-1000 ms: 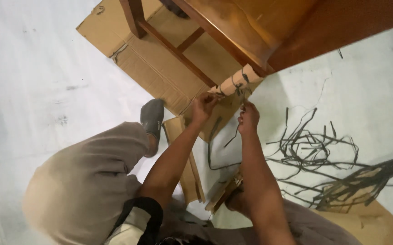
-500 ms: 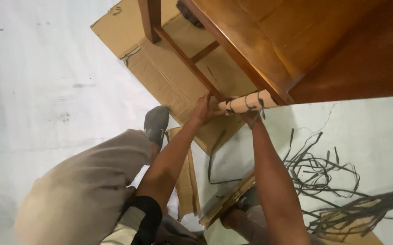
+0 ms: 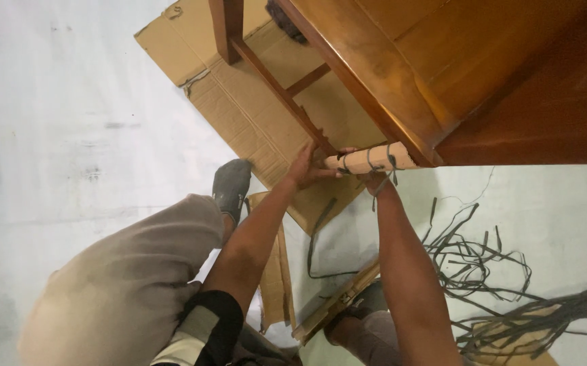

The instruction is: Wrapping the legs of a wooden chair with protective cardboard and securing them with plastic ties.

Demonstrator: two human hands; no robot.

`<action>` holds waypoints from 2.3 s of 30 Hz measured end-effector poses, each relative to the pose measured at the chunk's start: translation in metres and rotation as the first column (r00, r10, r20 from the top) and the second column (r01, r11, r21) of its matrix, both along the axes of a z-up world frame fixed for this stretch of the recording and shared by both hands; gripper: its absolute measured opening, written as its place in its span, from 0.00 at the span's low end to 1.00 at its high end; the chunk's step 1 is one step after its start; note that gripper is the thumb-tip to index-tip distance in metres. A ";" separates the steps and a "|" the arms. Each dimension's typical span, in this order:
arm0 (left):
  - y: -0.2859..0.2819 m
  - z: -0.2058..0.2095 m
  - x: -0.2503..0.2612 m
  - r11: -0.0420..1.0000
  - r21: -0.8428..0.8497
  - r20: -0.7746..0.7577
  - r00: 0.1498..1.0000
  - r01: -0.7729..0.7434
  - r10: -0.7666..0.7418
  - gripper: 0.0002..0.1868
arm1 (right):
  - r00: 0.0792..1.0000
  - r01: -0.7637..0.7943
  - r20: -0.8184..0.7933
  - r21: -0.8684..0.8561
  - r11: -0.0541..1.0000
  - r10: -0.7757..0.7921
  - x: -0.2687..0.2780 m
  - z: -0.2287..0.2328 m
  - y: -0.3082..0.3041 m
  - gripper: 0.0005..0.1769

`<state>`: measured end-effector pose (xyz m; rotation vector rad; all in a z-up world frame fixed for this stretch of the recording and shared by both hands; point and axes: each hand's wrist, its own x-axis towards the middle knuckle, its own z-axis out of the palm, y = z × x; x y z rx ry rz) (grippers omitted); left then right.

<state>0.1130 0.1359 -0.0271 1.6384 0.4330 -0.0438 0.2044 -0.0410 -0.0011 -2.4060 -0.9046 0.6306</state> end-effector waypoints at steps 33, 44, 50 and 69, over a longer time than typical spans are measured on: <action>-0.017 0.008 -0.032 0.960 0.018 0.439 0.864 -0.281 0.245 0.22 | 0.947 0.311 0.096 -0.056 0.949 -0.305 -0.021 -0.026 -0.011 0.21; -0.040 0.022 -0.039 0.912 0.165 0.364 0.883 -0.375 0.297 0.10 | 0.410 0.911 -0.403 0.214 0.352 -0.818 -0.064 -0.033 -0.009 0.11; -0.059 0.039 -0.043 0.897 0.196 0.306 0.894 -0.396 0.328 0.07 | 0.371 0.922 -0.509 0.303 0.242 -0.777 -0.103 -0.008 0.002 0.12; -0.071 0.015 -0.066 0.815 -0.281 -0.088 0.859 -0.508 0.505 0.09 | 0.502 0.857 -0.369 0.335 0.392 -0.782 -0.160 -0.004 0.021 0.10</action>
